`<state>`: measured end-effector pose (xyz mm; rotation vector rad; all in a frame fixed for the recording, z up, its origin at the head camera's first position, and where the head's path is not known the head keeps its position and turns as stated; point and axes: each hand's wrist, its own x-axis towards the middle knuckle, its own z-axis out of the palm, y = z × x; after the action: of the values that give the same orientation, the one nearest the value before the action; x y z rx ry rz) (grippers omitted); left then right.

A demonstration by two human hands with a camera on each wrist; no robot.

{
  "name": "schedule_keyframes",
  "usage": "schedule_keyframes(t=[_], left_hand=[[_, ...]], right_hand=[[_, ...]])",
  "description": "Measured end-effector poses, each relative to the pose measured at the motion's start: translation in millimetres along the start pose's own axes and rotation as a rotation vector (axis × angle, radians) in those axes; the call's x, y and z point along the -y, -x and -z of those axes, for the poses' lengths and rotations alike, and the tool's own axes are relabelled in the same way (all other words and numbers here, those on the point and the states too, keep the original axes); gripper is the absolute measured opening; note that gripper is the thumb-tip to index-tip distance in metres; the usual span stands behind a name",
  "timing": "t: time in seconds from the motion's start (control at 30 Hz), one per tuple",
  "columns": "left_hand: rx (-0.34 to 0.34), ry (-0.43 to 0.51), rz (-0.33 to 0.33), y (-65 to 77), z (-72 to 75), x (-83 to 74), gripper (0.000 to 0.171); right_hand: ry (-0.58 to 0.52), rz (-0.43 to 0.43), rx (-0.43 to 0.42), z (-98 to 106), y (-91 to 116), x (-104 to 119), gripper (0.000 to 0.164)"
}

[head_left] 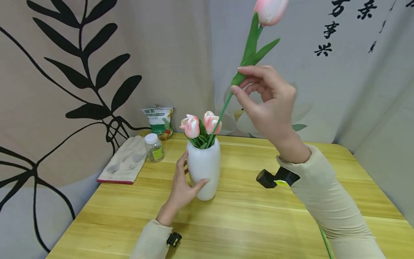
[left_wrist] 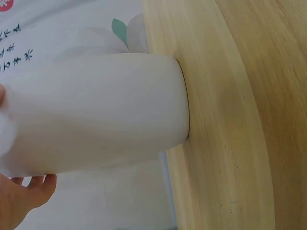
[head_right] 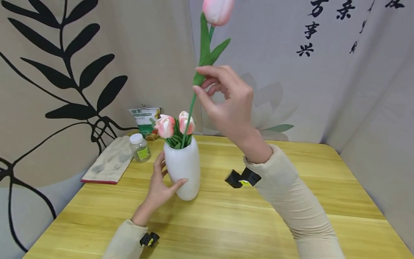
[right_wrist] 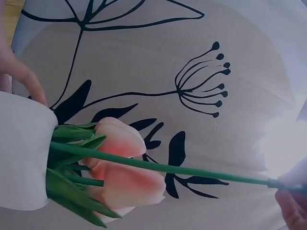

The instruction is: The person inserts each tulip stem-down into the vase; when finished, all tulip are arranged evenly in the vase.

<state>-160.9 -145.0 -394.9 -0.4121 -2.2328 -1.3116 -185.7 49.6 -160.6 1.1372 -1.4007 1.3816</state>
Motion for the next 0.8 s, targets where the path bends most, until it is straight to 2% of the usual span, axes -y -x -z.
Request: schedule_keyframes(t=[0.1,0.17,0.23,0.33,0.43,0.53,0.67,0.8], left_hand=[[-0.001,-0.01,0.001,0.2,0.1,0.8,0.098],[-0.001,-0.018,0.003,0.3,0.2,1.1,0.096],[0.0,-0.02,0.004,-0.1,0.3,1.1,0.095],[0.007,-0.014,0.008,-0.6,0.4,1.0,0.094],[0.008,-0.006,0.01,-0.6,0.3,0.8,0.094],[0.007,-0.006,-0.002,-0.4,0.0,1.5,0.095],[0.008,-0.014,-0.032,-0.4,0.0,2.6,0.096],[0.005,-0.009,-0.039,0.0,0.4,1.5,0.095]], right_hand=[[0.021,-0.034,0.033,-2.2,0.2,-2.2,0.023],[0.066,-0.034,0.096,-5.5,2.7,-5.3,0.023],[0.141,-0.004,0.168,-10.6,8.3,-9.3,0.021],[0.251,0.087,0.261,-20.7,23.7,-14.6,0.016],[0.299,0.172,0.284,-30.1,45.7,-19.1,0.013],[0.316,0.214,0.287,-34.7,68.0,-27.0,0.014],[0.356,0.206,0.298,-35.2,88.8,-40.3,0.017],[0.374,0.157,0.343,-35.2,100.3,-50.5,0.018]])
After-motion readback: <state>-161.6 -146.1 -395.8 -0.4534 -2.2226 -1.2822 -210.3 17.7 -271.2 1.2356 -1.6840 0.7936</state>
